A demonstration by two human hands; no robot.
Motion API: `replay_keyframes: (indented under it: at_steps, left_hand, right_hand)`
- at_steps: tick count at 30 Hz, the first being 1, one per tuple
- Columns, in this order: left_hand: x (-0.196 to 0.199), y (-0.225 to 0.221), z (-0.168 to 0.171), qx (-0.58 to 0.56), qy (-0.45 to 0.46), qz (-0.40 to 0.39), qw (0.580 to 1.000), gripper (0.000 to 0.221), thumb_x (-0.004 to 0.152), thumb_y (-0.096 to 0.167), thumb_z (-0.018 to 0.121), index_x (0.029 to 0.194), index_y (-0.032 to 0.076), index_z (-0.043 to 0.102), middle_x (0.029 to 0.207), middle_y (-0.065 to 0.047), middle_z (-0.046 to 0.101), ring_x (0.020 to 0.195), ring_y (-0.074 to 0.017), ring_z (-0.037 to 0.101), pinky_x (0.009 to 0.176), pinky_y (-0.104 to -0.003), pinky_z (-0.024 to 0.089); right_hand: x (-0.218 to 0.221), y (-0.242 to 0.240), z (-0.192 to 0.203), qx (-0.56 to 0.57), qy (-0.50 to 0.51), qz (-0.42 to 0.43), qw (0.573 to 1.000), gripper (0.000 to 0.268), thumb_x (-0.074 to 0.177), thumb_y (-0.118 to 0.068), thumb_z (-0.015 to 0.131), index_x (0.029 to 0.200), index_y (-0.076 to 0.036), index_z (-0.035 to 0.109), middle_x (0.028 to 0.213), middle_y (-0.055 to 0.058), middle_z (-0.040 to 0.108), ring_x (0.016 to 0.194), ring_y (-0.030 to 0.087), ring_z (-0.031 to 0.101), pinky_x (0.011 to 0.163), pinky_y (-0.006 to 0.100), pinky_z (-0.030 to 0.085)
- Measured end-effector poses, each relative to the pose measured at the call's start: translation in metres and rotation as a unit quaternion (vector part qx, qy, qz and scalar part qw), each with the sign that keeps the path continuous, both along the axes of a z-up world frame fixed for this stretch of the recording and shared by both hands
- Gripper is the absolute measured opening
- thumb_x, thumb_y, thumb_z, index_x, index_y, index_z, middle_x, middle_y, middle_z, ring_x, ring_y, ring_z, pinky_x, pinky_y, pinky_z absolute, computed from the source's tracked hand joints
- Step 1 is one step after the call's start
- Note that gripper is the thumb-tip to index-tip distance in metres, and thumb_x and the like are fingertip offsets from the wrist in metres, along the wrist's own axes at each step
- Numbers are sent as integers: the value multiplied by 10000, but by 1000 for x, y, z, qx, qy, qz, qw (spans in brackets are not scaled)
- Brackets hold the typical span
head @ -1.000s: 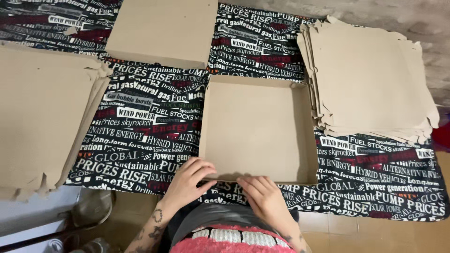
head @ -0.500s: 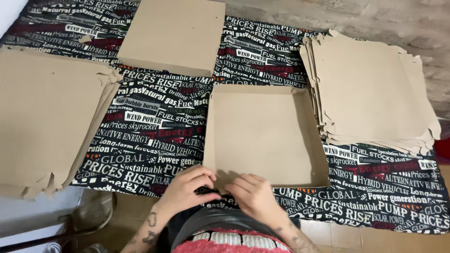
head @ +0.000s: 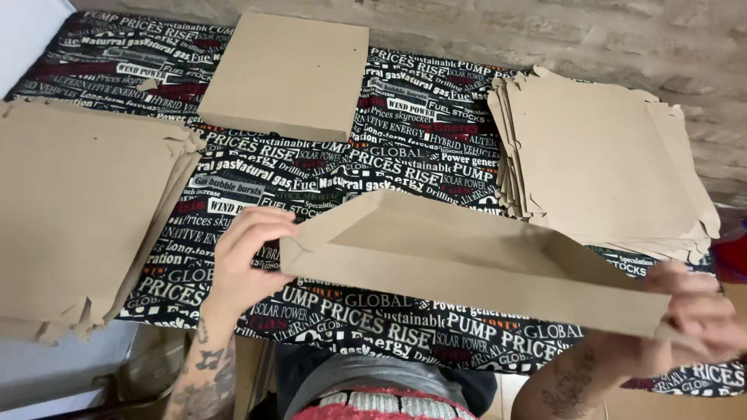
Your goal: The person folds multiple cardboard boxes by hand, creasing the edges and tucking in the flaps one at a time before stacking them on a work surface.
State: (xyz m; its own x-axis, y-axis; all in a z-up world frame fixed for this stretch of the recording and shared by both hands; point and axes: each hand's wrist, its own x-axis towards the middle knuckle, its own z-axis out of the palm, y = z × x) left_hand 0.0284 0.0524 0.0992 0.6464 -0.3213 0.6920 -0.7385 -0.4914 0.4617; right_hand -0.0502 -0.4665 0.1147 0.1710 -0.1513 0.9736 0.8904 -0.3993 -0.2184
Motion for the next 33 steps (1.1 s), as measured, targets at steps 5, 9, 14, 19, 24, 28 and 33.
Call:
replay_keyframes:
  at_steps: [5, 9, 14, 19, 24, 28, 33]
  left_hand:
    - [-3, -14, -7, -44, 19, -53, 997, 454, 799, 276, 919, 1187, 183, 701, 1209, -21, 727, 1131, -200, 678, 1029, -392, 601]
    - [-4, -51, 14, 14, -53, -91, 994, 546, 861, 302, 902, 1293, 129, 617, 1163, -27, 643, 1013, -177, 599, 874, -311, 535]
    - [-15, -89, 46, -35, -6, -188, 982, 523, 883, 216, 933, 1255, 26, 619, 1156, -111, 705, 990, -203, 660, 811, -303, 600]
    - [-32, -95, 82, -57, 76, -218, 971, 430, 975, 401, 753, 1152, 29, 629, 1092, -102, 602, 928, -200, 615, 779, -295, 565]
    - [-46, -90, 105, -49, 154, -222, 962, 271, 1104, 304, 557, 1094, 51, 653, 1109, -98, 523, 980, -228, 565, 906, -338, 484]
    - [-48, -89, 109, -14, 167, -223, 960, 269, 1128, 298, 492, 1067, 113, 679, 975, -3, 536, 919, -182, 529, 960, -364, 357]
    - [-47, -97, 80, -91, 98, -213, 968, 344, 1132, 363, 485, 1099, 112, 718, 976, 15, 644, 905, -162, 590, 1000, -380, 393]
  right_hand:
    - [10, 48, 20, 124, 181, -20, 975, 386, 1163, 27, 620, 1478, -122, 454, 1474, 115, 589, 1222, 174, 583, 976, 319, 564]
    - [-9, 94, 43, 15, 100, -320, 942, 374, 1151, -69, 514, 1510, -28, 417, 1501, 187, 472, 1398, 373, 473, 1114, 547, 400]
    - [-44, 109, 22, -301, 118, -295, 899, 481, 917, -495, 845, 1139, -95, 696, 1257, 121, 715, 1250, 379, 551, 1132, 604, 436]
    - [-17, 151, 68, -407, 175, -233, 866, 401, 1039, -309, 743, 1350, -62, 686, 1394, 152, 707, 1252, 353, 698, 1185, 572, 461]
    - [-11, 154, 71, -415, 167, -217, 868, 282, 1076, -174, 620, 1325, -93, 725, 1322, 90, 733, 1118, 289, 694, 1107, 527, 502]
    - [-11, 155, 70, -422, 168, -201, 868, 310, 1045, -114, 633, 1342, -101, 717, 1327, 73, 734, 1113, 283, 679, 1131, 532, 471]
    - [-19, 146, 62, -355, 164, -186, 902, 327, 969, -130, 801, 1282, -59, 742, 1104, 60, 669, 1001, 266, 599, 1118, 559, 486]
